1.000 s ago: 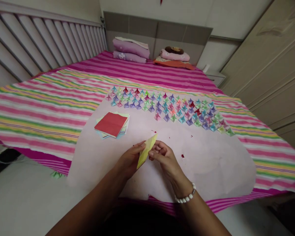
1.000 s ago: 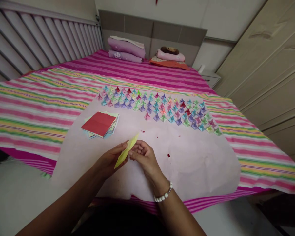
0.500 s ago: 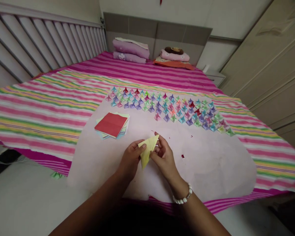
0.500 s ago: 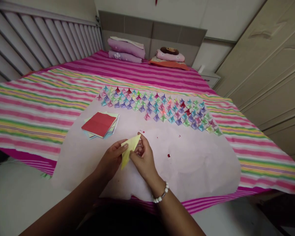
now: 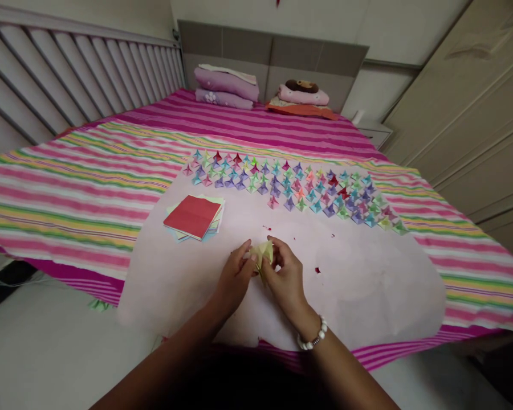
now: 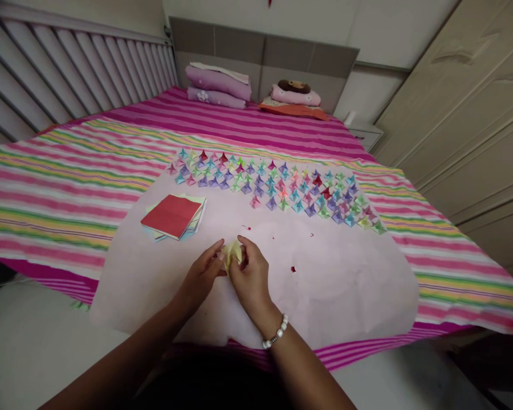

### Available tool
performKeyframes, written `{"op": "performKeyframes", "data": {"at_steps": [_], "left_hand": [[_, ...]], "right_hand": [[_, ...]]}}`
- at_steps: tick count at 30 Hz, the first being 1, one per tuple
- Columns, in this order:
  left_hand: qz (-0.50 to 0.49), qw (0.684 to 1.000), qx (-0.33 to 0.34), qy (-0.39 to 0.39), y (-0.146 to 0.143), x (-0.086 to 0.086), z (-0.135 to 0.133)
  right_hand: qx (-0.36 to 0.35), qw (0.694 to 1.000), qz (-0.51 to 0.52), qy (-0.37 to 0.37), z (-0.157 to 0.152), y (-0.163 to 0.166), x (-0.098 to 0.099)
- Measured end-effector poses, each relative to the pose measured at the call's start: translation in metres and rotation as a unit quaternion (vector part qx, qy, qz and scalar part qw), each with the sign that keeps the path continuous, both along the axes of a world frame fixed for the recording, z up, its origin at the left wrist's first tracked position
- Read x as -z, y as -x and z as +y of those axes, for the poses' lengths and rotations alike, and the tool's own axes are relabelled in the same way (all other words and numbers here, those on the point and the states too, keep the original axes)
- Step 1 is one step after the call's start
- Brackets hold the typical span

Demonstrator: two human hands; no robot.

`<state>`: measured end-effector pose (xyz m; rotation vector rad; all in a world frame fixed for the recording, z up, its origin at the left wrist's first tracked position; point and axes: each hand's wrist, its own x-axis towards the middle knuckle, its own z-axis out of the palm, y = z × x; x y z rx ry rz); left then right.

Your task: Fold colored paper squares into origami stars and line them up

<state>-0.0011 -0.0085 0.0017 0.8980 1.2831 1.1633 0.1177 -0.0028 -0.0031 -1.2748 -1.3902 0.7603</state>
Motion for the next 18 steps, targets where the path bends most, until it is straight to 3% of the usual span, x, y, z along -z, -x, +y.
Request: {"op": "performKeyframes", "data": {"at_steps": [6,11,15,18], "left_hand": [[-0.045,0.995,0.069,-0.047,0.002,0.003,-0.003],[0.017,0.998,0.041,-0.047,0.006,0.009,-0.001],[0.089,0.994,0.040,-0.051,0.010,0.004,0.001],[0.082,0.994,0.051,-0.047,0.013,-0.003,0.002]], "right_hand": [[-0.019,0.998,-0.047,-0.049,0.000,-0.001,-0.001],[-0.040,0.997,-0.039,-0.046,-0.001,-0.002,-0.004],[-0.050,0.998,-0.014,-0.045,-0.001,-0.003,-0.004],[-0.055,0.998,0.014,-0.026,0.002,-0.006,0.000]]}}
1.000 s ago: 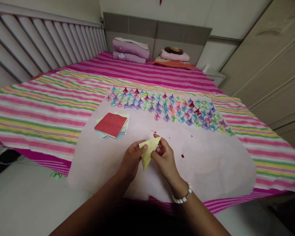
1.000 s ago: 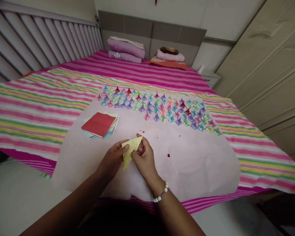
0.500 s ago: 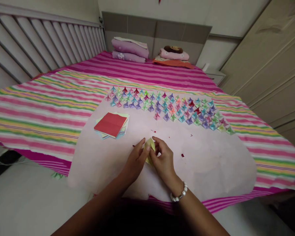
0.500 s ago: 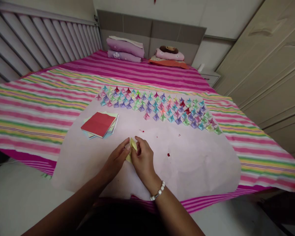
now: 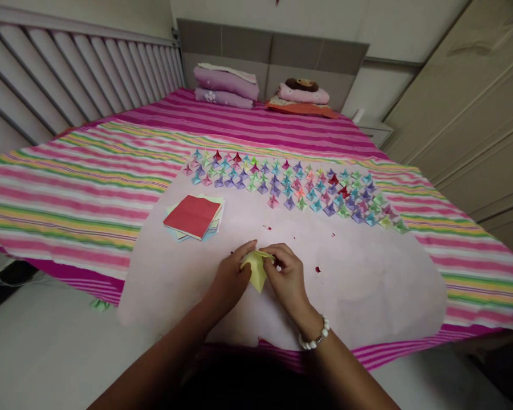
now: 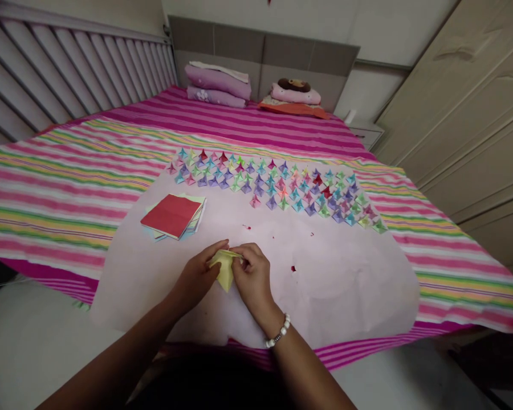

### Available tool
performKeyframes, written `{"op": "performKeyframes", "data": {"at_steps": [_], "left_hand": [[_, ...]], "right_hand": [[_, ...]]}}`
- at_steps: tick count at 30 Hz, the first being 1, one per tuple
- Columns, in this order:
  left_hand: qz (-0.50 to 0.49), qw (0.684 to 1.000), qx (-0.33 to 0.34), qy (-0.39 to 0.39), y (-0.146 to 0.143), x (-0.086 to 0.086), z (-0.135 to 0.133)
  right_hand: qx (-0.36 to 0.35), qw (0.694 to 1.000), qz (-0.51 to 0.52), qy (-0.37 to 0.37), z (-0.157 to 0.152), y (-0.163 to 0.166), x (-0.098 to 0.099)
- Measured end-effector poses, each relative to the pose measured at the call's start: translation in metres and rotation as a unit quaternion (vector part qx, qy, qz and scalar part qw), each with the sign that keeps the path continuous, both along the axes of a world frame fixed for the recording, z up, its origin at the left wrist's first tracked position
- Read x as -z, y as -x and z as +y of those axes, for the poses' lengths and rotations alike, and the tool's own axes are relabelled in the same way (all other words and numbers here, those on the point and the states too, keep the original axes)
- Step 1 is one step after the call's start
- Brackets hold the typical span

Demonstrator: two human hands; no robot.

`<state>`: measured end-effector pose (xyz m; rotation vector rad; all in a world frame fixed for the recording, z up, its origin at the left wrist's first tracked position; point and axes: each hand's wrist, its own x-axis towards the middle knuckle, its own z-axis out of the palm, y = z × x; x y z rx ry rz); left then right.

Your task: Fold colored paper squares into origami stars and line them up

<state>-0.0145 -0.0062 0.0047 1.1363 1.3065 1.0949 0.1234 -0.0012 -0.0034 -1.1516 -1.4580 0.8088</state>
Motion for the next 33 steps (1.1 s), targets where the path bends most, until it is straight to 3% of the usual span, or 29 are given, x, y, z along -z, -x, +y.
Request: {"op": "performKeyframes", "data": {"at_steps": [8,13,18,21,23,26,29,33], "left_hand": [[-0.144,0.986,0.030,0.074,0.007,-0.011,0.003],[-0.263,0.952,0.052,0.144,0.012,-0.012,0.005],[-0.350,0.917,0.088,0.171,0.016,-0.016,0.007],[-0.375,0.903,0.113,0.179,0.017,-0.016,0.006],[-0.358,0.906,0.154,0.163,0.018,-0.015,0.004],[-0.236,0.945,0.184,0.131,0.019,-0.013,0.001],[-0.108,0.984,0.118,0.082,0.017,-0.010,0.001],[-0.068,0.995,0.062,0.039,0.014,-0.010,0.004]], "right_hand": [[-0.059,0.992,0.112,0.014,0.003,-0.008,-0.001],[-0.108,0.987,0.116,0.035,-0.001,-0.015,-0.007],[-0.170,0.956,0.209,0.114,0.001,-0.020,-0.002],[-0.142,0.958,0.209,0.138,0.005,-0.019,0.001],[-0.102,0.965,0.190,0.149,0.007,-0.019,0.002],[-0.078,0.966,0.182,0.166,0.008,-0.019,0.002],[-0.083,0.961,0.192,0.183,0.007,-0.018,0.002],[-0.109,0.951,0.209,0.199,0.004,-0.015,0.005]]}}
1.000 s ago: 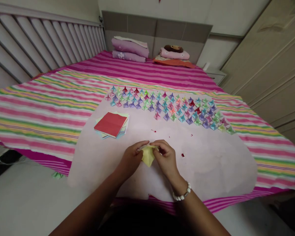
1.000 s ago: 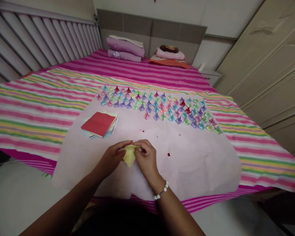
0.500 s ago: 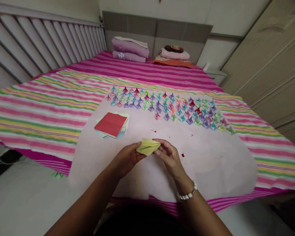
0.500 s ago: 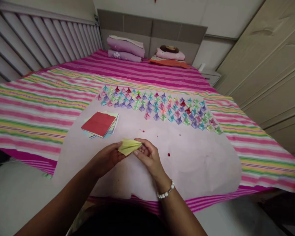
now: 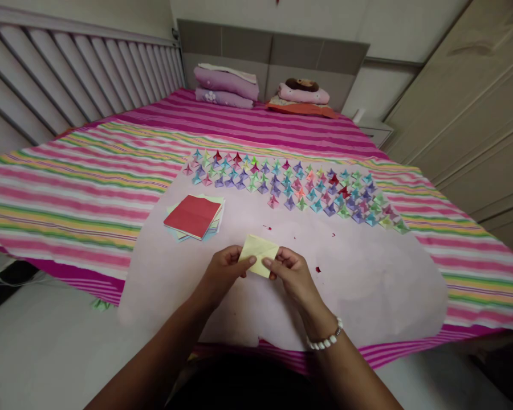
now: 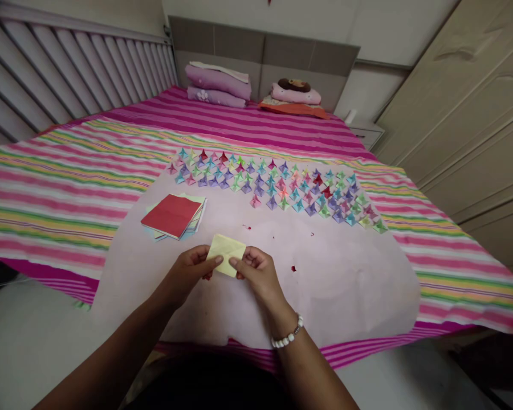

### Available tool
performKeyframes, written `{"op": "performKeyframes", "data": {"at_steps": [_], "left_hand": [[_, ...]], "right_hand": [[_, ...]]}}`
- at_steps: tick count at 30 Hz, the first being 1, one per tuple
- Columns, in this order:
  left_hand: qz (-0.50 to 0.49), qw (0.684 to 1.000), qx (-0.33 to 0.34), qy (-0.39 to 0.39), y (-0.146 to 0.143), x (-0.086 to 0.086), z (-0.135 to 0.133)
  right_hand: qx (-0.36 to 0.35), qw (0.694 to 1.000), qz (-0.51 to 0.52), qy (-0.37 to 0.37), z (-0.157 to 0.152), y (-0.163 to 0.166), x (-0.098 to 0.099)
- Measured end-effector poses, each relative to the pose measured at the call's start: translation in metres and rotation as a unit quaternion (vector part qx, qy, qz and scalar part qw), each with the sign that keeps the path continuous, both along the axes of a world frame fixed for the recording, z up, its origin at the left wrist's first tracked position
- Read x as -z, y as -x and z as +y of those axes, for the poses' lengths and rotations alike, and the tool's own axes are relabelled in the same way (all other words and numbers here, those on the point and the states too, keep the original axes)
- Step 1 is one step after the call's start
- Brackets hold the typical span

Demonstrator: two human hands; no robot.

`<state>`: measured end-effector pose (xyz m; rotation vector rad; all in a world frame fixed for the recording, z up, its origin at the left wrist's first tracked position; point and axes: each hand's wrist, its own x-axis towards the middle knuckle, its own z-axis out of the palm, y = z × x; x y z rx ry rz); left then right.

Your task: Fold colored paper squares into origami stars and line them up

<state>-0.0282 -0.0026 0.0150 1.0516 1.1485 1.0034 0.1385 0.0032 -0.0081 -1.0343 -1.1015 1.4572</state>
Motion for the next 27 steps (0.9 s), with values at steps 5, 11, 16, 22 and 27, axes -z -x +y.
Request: {"op": "performKeyframes", "data": {"at_steps": [5,11,16,22,27], "left_hand": [[0.057,0.994,-0.033,-0.088,-0.001,-0.001,-0.001],[0.186,0.937,-0.070,-0.286,0.006,0.002,-0.002],[0.152,0.940,-0.020,-0.305,0.012,0.007,0.001],[0.089,0.958,0.012,-0.273,0.013,0.011,0.001],[0.038,0.981,0.045,-0.186,0.009,0.003,0.001]], "right_hand": [[-0.002,0.999,0.029,0.016,-0.001,0.003,-0.001],[-0.007,0.999,0.050,0.018,-0.002,0.004,-0.002],[-0.018,1.000,0.020,-0.006,-0.002,0.003,-0.001],[-0.014,1.000,-0.012,-0.007,-0.003,0.004,-0.009],[-0.022,1.000,-0.020,-0.005,-0.004,0.005,-0.009]]}}
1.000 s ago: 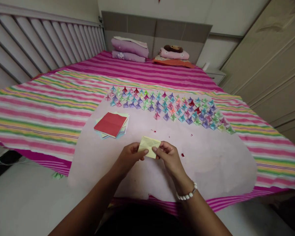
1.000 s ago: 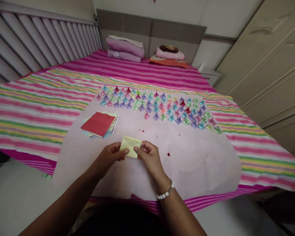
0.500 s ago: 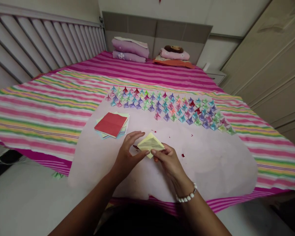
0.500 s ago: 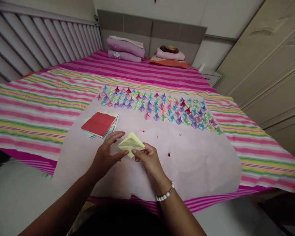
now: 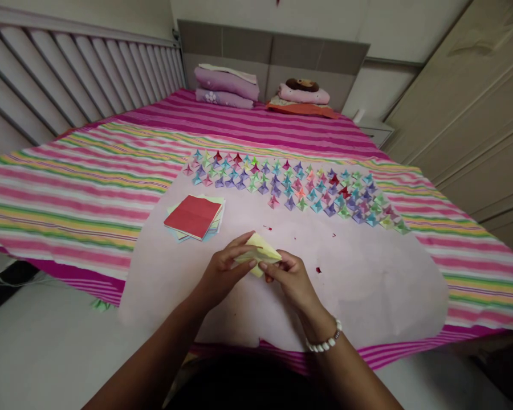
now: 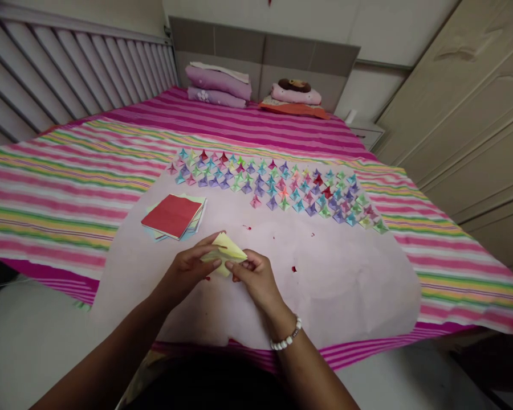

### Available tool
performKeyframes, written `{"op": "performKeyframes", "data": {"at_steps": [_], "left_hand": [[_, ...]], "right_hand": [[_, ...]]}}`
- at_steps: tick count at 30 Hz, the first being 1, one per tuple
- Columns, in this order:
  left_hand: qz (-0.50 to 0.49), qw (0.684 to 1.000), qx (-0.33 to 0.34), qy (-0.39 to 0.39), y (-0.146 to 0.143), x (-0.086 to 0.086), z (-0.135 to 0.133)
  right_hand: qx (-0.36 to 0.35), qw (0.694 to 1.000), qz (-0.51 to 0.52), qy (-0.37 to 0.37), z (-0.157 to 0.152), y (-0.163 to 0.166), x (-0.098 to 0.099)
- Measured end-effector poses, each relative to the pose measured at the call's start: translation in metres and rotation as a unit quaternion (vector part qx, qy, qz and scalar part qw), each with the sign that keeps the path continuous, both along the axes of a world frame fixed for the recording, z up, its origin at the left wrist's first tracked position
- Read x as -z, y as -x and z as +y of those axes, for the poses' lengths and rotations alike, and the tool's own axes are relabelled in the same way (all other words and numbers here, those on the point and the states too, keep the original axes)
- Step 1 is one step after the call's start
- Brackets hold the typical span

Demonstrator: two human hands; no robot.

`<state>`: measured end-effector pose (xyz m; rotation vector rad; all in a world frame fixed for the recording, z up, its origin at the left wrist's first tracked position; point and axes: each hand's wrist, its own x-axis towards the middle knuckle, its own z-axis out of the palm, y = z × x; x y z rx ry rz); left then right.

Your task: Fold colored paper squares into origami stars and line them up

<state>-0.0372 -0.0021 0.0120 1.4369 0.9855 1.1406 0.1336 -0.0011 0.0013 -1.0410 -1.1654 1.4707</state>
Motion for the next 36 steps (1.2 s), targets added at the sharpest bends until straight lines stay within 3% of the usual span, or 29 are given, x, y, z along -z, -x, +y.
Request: {"op": "performKeyframes", "data": {"at_steps": [12,18,23,31,34,36], "left_hand": [[-0.011,0.997,0.074,0.029,0.001,-0.014,-0.005],[0.044,0.998,-0.010,0.041,-0.004,-0.013,-0.003],[0.027,0.998,-0.035,0.040,-0.008,-0.006,-0.003],[-0.108,0.974,-0.122,0.155,-0.012,-0.003,-0.002],[-0.157,0.966,-0.117,0.168,-0.020,-0.001,-0.004],[-0.187,0.964,-0.073,0.174,-0.027,-0.001,-0.006]], "right_hand": [[-0.004,0.994,0.092,0.062,-0.002,0.002,0.000],[-0.049,0.981,0.169,0.079,-0.004,0.001,-0.003],[-0.024,0.993,0.099,0.059,-0.001,0.002,0.001],[0.019,0.993,0.103,0.063,-0.002,0.006,0.001],[0.043,0.992,0.106,0.048,-0.002,0.009,0.003],[0.058,0.993,0.094,0.031,-0.002,0.010,0.004]]}}
